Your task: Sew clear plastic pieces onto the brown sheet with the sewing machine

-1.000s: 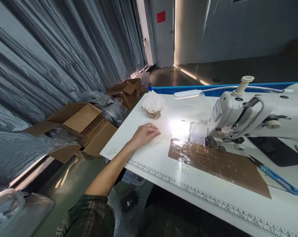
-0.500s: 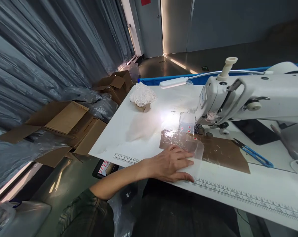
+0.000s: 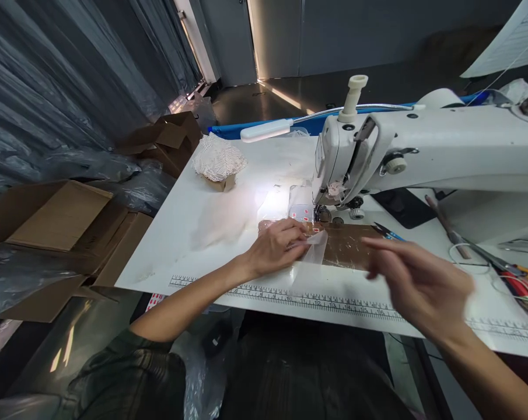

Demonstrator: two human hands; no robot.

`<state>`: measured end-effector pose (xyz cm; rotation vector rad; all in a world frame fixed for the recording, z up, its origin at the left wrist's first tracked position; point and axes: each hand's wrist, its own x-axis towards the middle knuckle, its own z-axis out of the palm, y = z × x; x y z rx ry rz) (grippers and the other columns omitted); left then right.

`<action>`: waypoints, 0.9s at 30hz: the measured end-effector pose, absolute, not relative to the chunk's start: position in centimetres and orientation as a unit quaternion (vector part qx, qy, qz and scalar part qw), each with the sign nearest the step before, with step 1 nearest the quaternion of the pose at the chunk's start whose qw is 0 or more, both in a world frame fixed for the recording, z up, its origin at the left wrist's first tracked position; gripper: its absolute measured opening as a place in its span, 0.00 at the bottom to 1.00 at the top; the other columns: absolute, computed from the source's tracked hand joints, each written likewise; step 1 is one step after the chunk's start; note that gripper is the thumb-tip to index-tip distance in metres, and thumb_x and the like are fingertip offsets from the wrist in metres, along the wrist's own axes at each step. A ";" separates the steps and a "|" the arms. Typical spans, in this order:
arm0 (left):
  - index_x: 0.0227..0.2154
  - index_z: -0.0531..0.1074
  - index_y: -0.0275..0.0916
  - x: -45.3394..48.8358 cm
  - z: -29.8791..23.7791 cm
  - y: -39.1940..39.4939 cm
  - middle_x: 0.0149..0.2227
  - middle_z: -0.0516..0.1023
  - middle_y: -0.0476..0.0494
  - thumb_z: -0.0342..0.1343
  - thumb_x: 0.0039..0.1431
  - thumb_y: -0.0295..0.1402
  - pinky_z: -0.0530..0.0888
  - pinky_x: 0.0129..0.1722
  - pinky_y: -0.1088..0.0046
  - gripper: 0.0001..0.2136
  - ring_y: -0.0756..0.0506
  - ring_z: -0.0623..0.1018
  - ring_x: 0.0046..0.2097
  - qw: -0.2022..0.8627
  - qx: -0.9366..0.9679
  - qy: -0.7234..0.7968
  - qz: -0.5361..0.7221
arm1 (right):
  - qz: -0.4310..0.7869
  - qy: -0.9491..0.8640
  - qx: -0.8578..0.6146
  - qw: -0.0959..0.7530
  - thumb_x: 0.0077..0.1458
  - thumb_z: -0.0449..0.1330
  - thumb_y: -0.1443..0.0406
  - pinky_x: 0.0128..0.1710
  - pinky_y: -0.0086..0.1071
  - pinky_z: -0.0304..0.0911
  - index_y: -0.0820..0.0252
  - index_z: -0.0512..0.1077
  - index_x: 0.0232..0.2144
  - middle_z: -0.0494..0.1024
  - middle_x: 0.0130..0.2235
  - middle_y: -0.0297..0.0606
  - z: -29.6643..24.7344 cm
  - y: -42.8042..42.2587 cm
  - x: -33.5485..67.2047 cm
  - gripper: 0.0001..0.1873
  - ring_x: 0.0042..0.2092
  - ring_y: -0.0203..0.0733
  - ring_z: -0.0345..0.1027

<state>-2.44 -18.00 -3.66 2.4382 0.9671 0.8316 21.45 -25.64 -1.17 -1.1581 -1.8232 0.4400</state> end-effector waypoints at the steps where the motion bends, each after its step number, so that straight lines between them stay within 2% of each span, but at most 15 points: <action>1: 0.31 0.71 0.35 -2.2 -3.1 -18.5 0.41 0.78 0.42 0.57 0.61 0.32 0.76 0.43 0.66 0.05 0.46 0.78 0.43 0.245 0.860 0.326 0.307 | 0.200 -0.748 -0.461 0.434 0.60 0.59 0.58 0.46 0.41 0.69 0.55 0.70 0.54 0.74 0.50 0.45 -1.4 -24.8 21.1 0.21 0.49 0.47 0.70; 2: 0.32 0.70 0.36 -2.0 -2.4 -19.1 0.40 0.78 0.42 0.57 0.60 0.32 0.77 0.42 0.68 0.05 0.46 0.78 0.43 0.299 0.846 0.317 0.307 | 0.240 -0.759 -0.448 0.406 0.57 0.62 0.58 0.48 0.42 0.69 0.53 0.68 0.57 0.73 0.53 0.45 -1.7 -24.0 20.7 0.25 0.53 0.49 0.68; 3: 0.32 0.70 0.36 -1.9 -1.8 -19.7 0.38 0.78 0.44 0.57 0.60 0.32 0.78 0.40 0.70 0.05 0.47 0.79 0.41 0.349 0.830 0.317 0.297 | 0.279 -0.769 -0.436 0.375 0.53 0.65 0.56 0.52 0.45 0.66 0.53 0.63 0.61 0.69 0.57 0.46 -1.9 -23.2 20.4 0.35 0.57 0.52 0.64; 5: 0.34 0.69 0.36 -2.1 -0.8 -20.5 0.33 0.77 0.47 0.58 0.60 0.34 0.78 0.34 0.73 0.06 0.49 0.79 0.35 0.426 0.790 0.337 0.285 | 0.398 -0.759 -0.395 0.331 0.52 0.66 0.55 0.51 0.45 0.67 0.52 0.53 0.66 0.70 0.57 0.46 -2.6 -22.0 19.7 0.44 0.55 0.49 0.66; 7: 0.37 0.67 0.37 -2.7 -0.2 -20.8 0.32 0.75 0.48 0.58 0.60 0.36 0.77 0.28 0.76 0.09 0.50 0.78 0.31 0.463 0.745 0.378 0.296 | 0.524 -0.725 -0.359 0.265 0.55 0.62 0.55 0.42 0.39 0.71 0.54 0.54 0.66 0.77 0.46 0.42 -3.1 -21.2 19.3 0.40 0.44 0.43 0.73; 9: 0.40 0.65 0.37 -3.7 0.2 -20.4 0.32 0.75 0.49 0.58 0.60 0.38 0.76 0.24 0.78 0.11 0.51 0.78 0.29 0.449 0.721 0.429 0.309 | 0.596 -0.693 -0.352 0.200 0.59 0.58 0.55 0.32 0.33 0.69 0.57 0.63 0.61 0.78 0.33 0.36 -3.6 -20.6 19.3 0.30 0.32 0.38 0.72; 10: 0.41 0.65 0.38 -4.2 0.3 -20.0 0.32 0.75 0.49 0.57 0.61 0.38 0.75 0.23 0.78 0.12 0.51 0.77 0.29 0.419 0.725 0.453 0.305 | 0.605 -0.685 -0.362 0.185 0.59 0.58 0.55 0.30 0.32 0.68 0.58 0.67 0.58 0.77 0.29 0.34 -3.7 -20.2 19.3 0.26 0.30 0.37 0.71; 12: 0.43 0.66 0.38 -5.1 0.4 -18.9 0.32 0.75 0.50 0.55 0.62 0.37 0.74 0.25 0.78 0.11 0.51 0.76 0.29 0.328 0.765 0.484 0.272 | 0.571 -0.682 -0.412 0.196 0.58 0.58 0.56 0.28 0.31 0.66 0.59 0.73 0.50 0.76 0.27 0.34 -3.8 -19.3 19.4 0.21 0.28 0.37 0.70; 14: 0.45 0.67 0.38 -5.4 0.4 -17.2 0.33 0.75 0.49 0.53 0.63 0.35 0.73 0.27 0.76 0.10 0.51 0.76 0.31 0.232 0.818 0.485 0.202 | 0.471 -0.698 -0.491 0.221 0.56 0.59 0.56 0.29 0.32 0.64 0.58 0.76 0.42 0.78 0.29 0.35 -3.8 -18.4 19.3 0.15 0.29 0.38 0.71; 17: 0.46 0.68 0.37 -4.5 -0.2 -14.0 0.41 0.74 0.43 0.50 0.65 0.37 0.70 0.30 0.74 0.12 0.48 0.75 0.35 0.130 0.863 0.479 0.095 | 0.305 -0.724 -0.579 0.217 0.55 0.60 0.56 0.27 0.31 0.59 0.55 0.76 0.33 0.79 0.29 0.35 -3.8 -17.3 18.8 0.10 0.29 0.40 0.71; 19: 0.45 0.69 0.36 -3.4 -1.0 -11.4 0.42 0.72 0.40 0.45 0.68 0.40 0.69 0.30 0.72 0.14 0.46 0.74 0.37 0.077 0.864 0.495 0.054 | 0.266 -0.730 -0.592 0.213 0.55 0.58 0.56 0.26 0.31 0.57 0.55 0.75 0.32 0.79 0.28 0.34 -4.0 -17.0 18.5 0.11 0.28 0.40 0.71; 21: 0.40 0.71 0.34 -2.0 -2.0 -8.9 0.41 0.71 0.37 0.42 0.68 0.37 0.69 0.33 0.69 0.15 0.43 0.73 0.40 0.033 0.882 0.469 0.032 | 0.260 -0.728 -0.597 0.213 0.56 0.57 0.55 0.26 0.30 0.56 0.54 0.75 0.31 0.78 0.27 0.33 -4.2 -16.9 18.5 0.12 0.27 0.39 0.70; 24: 0.39 0.72 0.32 0.0 -3.5 -5.6 0.40 0.71 0.32 0.45 0.64 0.31 0.68 0.40 0.62 0.12 0.37 0.71 0.44 -0.029 0.913 0.405 0.028 | 0.251 -0.725 -0.609 0.201 0.56 0.56 0.54 0.24 0.30 0.53 0.54 0.75 0.31 0.75 0.23 0.32 -4.3 -16.9 18.7 0.13 0.24 0.38 0.66; 27: 0.38 0.72 0.34 1.2 -4.1 -3.8 0.39 0.71 0.35 0.46 0.62 0.28 0.66 0.44 0.59 0.10 0.38 0.70 0.45 -0.065 0.929 0.364 0.031 | 0.253 -0.730 -0.606 0.190 0.57 0.55 0.54 0.22 0.29 0.51 0.54 0.76 0.32 0.72 0.20 0.30 -4.0 -17.0 19.2 0.14 0.21 0.35 0.62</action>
